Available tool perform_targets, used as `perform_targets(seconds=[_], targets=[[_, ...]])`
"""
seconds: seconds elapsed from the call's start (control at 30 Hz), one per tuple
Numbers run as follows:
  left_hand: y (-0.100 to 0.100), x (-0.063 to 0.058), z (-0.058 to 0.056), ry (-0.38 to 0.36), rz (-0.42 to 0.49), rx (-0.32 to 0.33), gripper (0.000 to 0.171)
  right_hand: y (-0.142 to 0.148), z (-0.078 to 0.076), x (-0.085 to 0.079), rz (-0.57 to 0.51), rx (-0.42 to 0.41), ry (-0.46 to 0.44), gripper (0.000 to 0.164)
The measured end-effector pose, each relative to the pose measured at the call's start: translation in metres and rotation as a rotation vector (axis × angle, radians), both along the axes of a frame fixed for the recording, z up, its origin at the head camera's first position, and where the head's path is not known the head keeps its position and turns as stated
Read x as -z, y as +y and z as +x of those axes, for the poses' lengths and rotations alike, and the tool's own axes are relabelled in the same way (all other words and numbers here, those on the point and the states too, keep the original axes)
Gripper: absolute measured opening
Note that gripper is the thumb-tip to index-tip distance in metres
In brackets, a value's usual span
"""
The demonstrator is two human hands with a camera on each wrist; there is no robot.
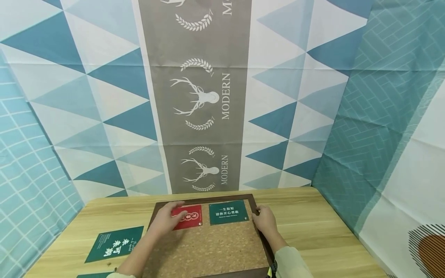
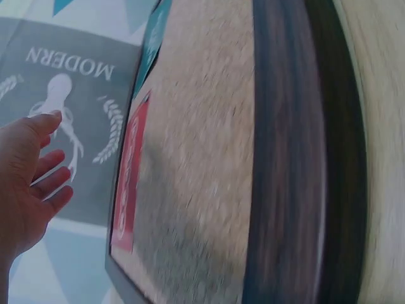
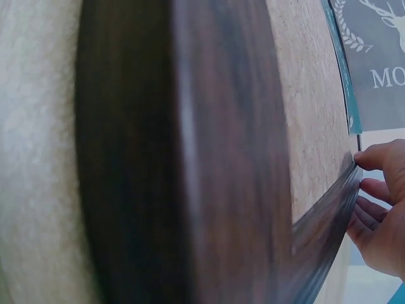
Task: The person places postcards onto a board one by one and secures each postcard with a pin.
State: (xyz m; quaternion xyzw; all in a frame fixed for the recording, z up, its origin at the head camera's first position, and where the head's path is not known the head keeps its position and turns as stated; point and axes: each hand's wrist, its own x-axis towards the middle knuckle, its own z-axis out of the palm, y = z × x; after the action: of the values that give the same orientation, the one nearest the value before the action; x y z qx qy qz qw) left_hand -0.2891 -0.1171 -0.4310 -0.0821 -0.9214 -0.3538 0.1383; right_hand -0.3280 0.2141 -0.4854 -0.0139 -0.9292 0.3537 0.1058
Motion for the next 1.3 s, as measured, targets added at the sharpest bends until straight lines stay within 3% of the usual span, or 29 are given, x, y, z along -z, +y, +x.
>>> perform_targets(seconds=[0.53, 0.77, 1.3], targets=[[-0.051, -0.004, 0.016, -0.048, 0.065, -0.086, 0.045, 0.003, 0.001, -0.004, -0.009, -0.013, -0.020, 0.037], [-0.073, -0.005, 0.021, -0.061, 0.044, -0.117, 0.048, 0.003, 0.002, -0.005, 0.002, -0.028, -0.029, 0.037], [-0.130, -0.003, 0.041, -0.178, 0.020, -0.176, 0.060, 0.002, 0.003, -0.007, 0.042, -0.038, -0.032, 0.038]])
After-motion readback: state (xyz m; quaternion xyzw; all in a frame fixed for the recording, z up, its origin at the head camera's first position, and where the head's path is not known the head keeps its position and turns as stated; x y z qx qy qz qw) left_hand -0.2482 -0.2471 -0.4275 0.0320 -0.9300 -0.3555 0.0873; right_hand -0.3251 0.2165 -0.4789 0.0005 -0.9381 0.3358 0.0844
